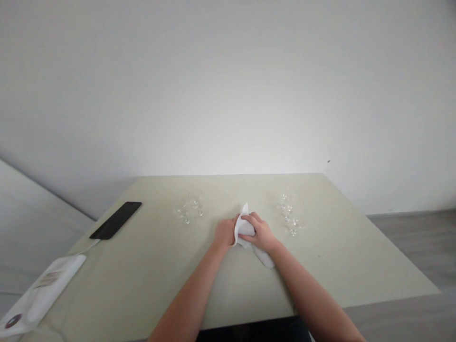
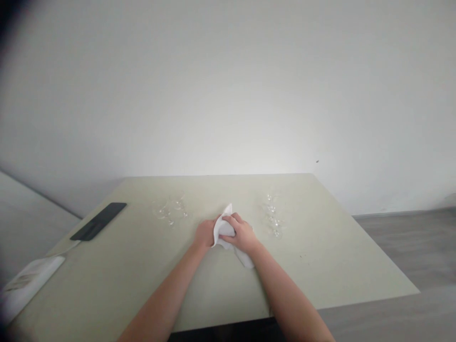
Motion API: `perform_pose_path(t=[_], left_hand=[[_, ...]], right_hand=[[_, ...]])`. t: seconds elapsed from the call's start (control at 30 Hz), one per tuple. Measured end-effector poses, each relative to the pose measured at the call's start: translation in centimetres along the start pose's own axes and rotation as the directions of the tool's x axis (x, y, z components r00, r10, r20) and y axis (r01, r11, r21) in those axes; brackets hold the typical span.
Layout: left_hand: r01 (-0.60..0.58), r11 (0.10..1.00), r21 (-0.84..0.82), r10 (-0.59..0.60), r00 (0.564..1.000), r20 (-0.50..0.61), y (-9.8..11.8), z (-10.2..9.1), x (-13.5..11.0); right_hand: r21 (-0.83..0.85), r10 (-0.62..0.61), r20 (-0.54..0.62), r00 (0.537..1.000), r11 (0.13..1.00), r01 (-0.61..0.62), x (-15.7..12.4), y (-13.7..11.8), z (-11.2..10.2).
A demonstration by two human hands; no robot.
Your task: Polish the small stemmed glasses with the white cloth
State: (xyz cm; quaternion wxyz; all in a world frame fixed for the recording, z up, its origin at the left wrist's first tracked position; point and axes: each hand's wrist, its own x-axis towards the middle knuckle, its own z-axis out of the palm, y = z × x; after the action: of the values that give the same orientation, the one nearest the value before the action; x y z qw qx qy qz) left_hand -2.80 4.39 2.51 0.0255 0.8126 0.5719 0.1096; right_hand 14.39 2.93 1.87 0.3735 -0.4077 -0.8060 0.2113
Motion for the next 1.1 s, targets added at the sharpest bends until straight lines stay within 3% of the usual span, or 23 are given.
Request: perform_pose_path(t=[0.1,0.2,0.33,0.43,0.5,0.6,0.73,0.87,1.1], left_hand=[[0.056,0.998,-0.033,-0.057,0.998,-0.036,0.3,0.1,-0.2],[0.14,0.973,-0.185,-0.156,0.985,-0.074,0.3,0.2,-0.1],[0.134,0.896,-0.423,-0.201,0.972,-0.119,-0.3,0.4,0.3],[0.107,0.938,-0.329,-0.162,0.976,-0.145,-0.7,0.4,0.4],[0.051,0.98,-0.192,-0.083,0.983,-0.165,-0.7,0.4,0.4],[-0.138,0.99,-0.039,0.127,0.971,-0.202,-0.6,0.3,0.2],[-0.339,0.938,0.075,0.347,0.909,-0.23,-0.2,0.0,-0.3],[-0.37,0.923,0.107,0.384,0.898,-0.216,-0.2,0.1,-0.4],[-0.332,0.94,0.082,0.342,0.913,-0.223,-0.4,0.3,-0.2]], right_hand=[[0.082,-0.017,-0.076,0.997,0.996,0.023,0.1,-0.2,0.4],[0.163,0.001,-0.15,0.989,0.986,0.024,0.1,-0.6,0.7],[0.354,0.102,-0.104,0.989,0.933,-0.059,0.1,-0.7,0.3],[0.535,0.218,-0.024,0.976,0.827,-0.172,0.1,-0.2,0.2],[0.59,0.205,0.048,0.977,0.784,-0.194,0.2,0.3,0.2],[0.563,0.185,0.109,0.977,0.798,-0.214,0.2,1.1,0.5],[0.454,0.206,0.05,0.977,0.867,-0.206,0.2,1.6,0.9],[0.387,0.165,0.048,0.985,0.906,-0.17,0.2,1.4,0.9],[0.245,0.161,0.028,0.987,0.956,-0.163,0.2,1.0,1.1]])
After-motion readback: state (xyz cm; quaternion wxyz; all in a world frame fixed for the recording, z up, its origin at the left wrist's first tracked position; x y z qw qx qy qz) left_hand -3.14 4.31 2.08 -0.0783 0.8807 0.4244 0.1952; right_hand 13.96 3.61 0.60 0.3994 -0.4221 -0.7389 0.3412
